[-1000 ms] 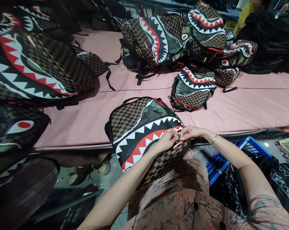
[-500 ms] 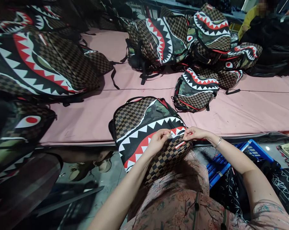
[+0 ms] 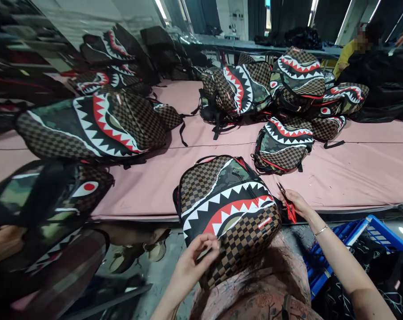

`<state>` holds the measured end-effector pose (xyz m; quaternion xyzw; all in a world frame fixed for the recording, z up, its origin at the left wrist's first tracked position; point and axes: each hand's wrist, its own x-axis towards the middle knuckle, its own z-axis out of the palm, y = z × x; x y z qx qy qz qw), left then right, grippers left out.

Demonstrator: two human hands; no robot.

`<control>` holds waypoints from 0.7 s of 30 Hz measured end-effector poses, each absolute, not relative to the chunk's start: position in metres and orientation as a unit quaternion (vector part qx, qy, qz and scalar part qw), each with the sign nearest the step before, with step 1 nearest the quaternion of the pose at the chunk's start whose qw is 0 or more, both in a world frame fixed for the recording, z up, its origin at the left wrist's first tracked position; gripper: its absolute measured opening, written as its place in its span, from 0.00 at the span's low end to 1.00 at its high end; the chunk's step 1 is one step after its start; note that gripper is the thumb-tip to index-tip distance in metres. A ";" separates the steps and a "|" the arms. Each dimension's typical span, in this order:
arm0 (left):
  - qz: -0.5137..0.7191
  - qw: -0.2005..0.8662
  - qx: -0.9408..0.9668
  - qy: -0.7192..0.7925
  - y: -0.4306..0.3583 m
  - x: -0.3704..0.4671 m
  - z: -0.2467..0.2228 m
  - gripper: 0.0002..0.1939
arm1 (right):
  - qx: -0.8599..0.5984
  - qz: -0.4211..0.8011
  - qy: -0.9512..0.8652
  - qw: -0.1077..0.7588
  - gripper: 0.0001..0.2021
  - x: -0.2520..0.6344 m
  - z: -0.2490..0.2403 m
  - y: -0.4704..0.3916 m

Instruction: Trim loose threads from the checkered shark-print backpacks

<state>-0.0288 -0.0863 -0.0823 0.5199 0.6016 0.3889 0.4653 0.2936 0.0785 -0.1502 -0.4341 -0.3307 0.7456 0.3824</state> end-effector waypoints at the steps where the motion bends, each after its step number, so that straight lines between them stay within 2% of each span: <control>1: 0.384 0.417 0.539 0.623 -0.093 -0.037 -0.085 0.22 | -0.450 0.733 -0.313 0.403 0.21 0.295 -0.162 0.076; 3: 0.376 0.337 0.548 0.667 -0.104 -0.052 -0.095 0.32 | -0.468 0.712 -0.286 0.438 0.22 0.294 -0.185 0.066; 4: 0.367 0.313 0.540 0.690 -0.108 -0.057 -0.102 0.34 | -0.475 0.705 -0.275 0.449 0.23 0.292 -0.195 0.057; 7: 0.345 0.280 0.479 0.757 -0.117 -0.064 -0.126 0.34 | -0.505 0.686 -0.238 0.467 0.25 0.275 -0.225 0.024; 13: 0.346 0.293 0.383 0.805 -0.123 -0.030 -0.162 0.38 | -0.529 0.665 -0.178 0.496 0.25 0.238 -0.258 -0.022; 17: 0.378 0.278 0.362 0.805 -0.121 -0.012 -0.164 0.39 | -0.496 0.660 -0.194 0.531 0.23 0.235 -0.226 -0.008; 21: 0.491 0.306 0.323 0.749 -0.108 0.001 -0.165 0.37 | -0.468 0.535 -0.408 0.573 0.17 0.235 -0.129 0.025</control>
